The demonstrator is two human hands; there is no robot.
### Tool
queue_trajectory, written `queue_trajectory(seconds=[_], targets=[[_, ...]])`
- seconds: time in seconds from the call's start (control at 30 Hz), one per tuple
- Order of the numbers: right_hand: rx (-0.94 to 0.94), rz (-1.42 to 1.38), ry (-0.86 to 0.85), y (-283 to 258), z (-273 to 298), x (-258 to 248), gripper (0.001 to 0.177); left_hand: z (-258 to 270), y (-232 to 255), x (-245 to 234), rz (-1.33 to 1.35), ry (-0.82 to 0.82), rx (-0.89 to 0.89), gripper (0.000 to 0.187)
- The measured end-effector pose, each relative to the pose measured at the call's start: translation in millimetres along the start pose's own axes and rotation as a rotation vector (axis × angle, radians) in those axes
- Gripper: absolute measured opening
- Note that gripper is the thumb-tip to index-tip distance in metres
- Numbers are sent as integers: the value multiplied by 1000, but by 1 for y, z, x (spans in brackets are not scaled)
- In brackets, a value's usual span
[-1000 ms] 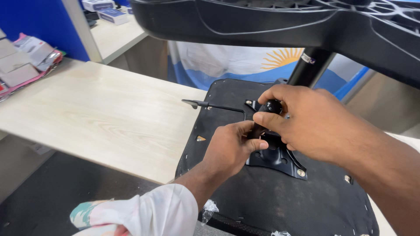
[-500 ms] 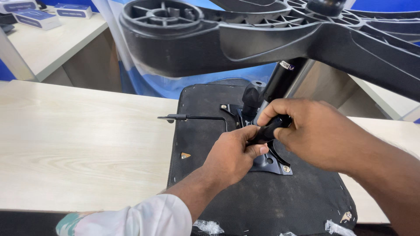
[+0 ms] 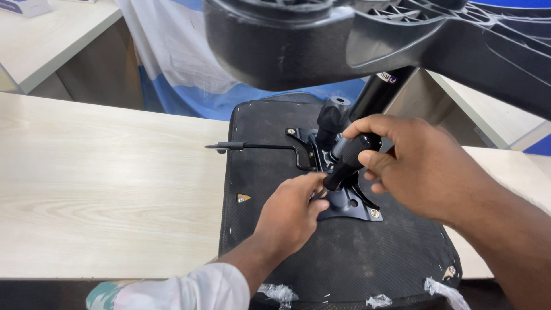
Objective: The person uses a screwdriver to tighten screws on the underside of an office chair seat, securing the seat to the gas lift mechanism. The person works on multiple screws in sequence, ensuring the chair base is firmly attached.
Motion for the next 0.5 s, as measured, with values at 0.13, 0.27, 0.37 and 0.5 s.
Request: queue_trajectory(seconds=[0.13,0.27,0.37,0.5], targets=[[-78,-105,-20,9,-17,-1,40,12,-38,19,-81,-99,-178,29],[-292,-119,60,7,-34,2,35,7,-54,29,-149,-77,-228,21],[-466,-210,125,-1,-34,6,19,8,-54,28,-197,-31,-226,20],[-540,-335,163,-3,-39,10,13,8,-48,28,-221,-31,-249,20]])
Point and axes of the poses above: each hand's wrist, its own z-axis away from the middle knuckle, its own x-axis out of the palm, y = z × x, the point moved 10 cm from there along -z, towards the middle knuckle, and after that the axes turned 12 degrees about -y, right-handed, at the moved point
